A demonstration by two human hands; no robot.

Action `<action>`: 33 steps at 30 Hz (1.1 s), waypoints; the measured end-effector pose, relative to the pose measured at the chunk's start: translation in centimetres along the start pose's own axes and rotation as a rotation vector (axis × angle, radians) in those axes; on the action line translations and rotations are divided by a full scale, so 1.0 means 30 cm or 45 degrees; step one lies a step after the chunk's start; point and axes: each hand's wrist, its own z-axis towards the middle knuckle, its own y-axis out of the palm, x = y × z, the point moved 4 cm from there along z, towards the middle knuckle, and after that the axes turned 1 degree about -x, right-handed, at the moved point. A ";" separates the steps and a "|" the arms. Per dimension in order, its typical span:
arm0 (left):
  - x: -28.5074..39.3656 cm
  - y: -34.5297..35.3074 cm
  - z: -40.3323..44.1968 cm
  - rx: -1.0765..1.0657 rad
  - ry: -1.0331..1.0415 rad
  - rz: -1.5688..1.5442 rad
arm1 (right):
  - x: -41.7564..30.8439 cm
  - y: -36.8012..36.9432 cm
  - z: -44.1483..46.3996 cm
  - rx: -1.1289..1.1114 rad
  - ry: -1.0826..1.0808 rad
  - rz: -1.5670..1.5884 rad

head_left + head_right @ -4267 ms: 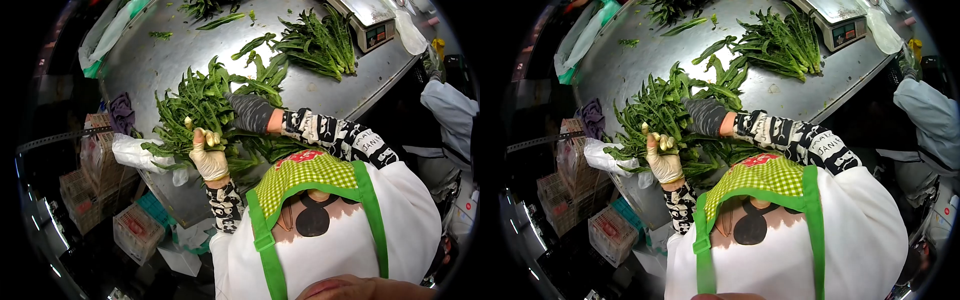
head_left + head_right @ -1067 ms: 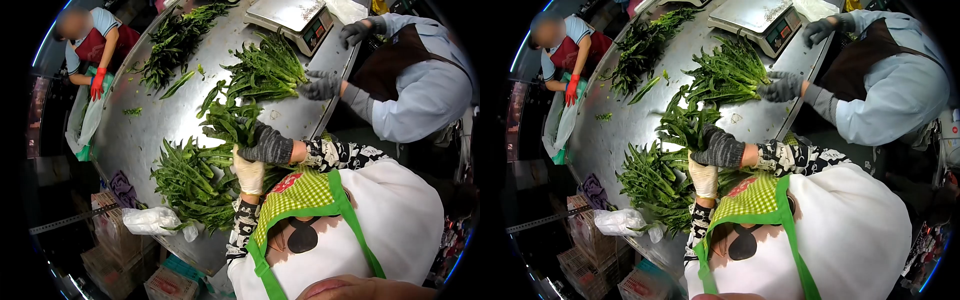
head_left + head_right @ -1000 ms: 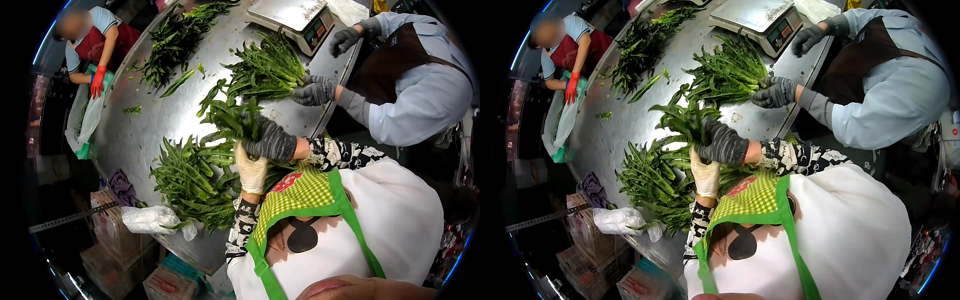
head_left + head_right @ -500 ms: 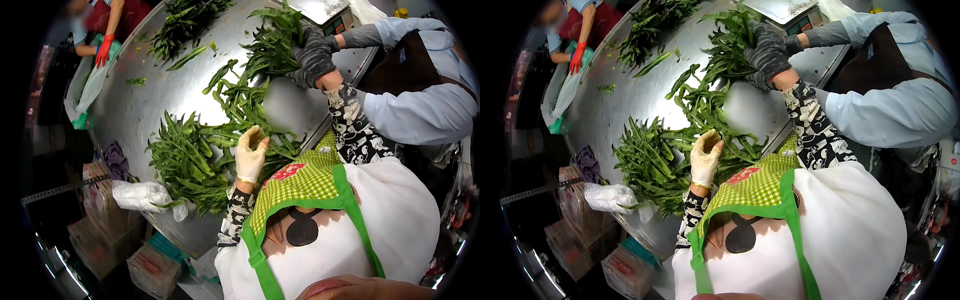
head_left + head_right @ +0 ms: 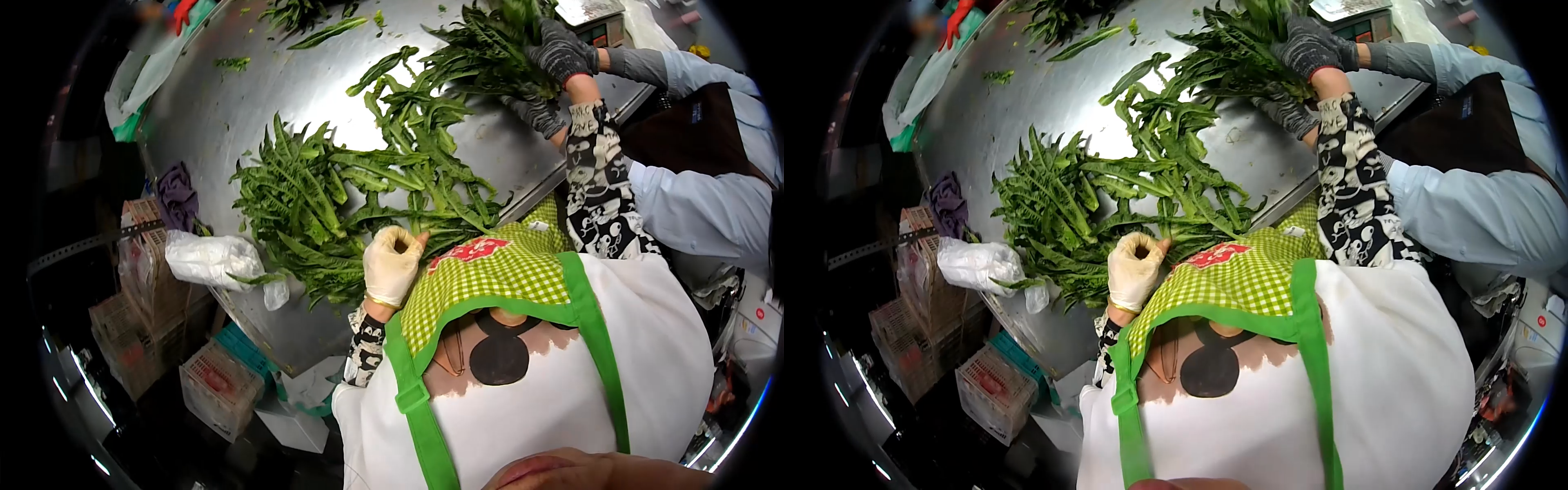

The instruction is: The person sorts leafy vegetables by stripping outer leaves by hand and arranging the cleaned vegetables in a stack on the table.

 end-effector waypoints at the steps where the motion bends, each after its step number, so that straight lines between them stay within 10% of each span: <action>1: -0.018 -0.016 -0.031 -0.051 -0.096 0.058 | 0.005 0.034 -0.006 -0.014 0.033 -0.019; 4: -0.008 -0.049 -0.087 -0.219 -0.279 0.220 | -0.040 0.035 -0.022 -0.043 0.190 -0.126; 8: -0.250 0.056 -0.146 -0.268 -0.348 -0.220 | -0.302 -0.131 -0.119 0.630 -0.434 0.297; 10: -0.264 0.074 -0.121 -0.301 -0.334 -0.197 | -0.487 -0.102 -0.137 0.394 -0.806 0.602; 14: -0.237 0.122 -0.069 -0.336 -0.418 -0.477 | -0.750 0.104 -0.030 -0.371 -0.545 0.200; 20: -0.108 0.160 -0.006 -0.290 -0.853 -1.507 | -0.760 0.203 0.016 -0.543 -0.534 0.126; 22: -0.120 0.179 0.033 -0.321 -0.799 -1.623 | -0.745 0.231 -0.084 -0.447 -0.855 0.336; 33: 0.021 0.199 0.142 -0.283 -0.490 -1.720 | -0.605 0.347 -0.734 -0.696 -0.525 1.298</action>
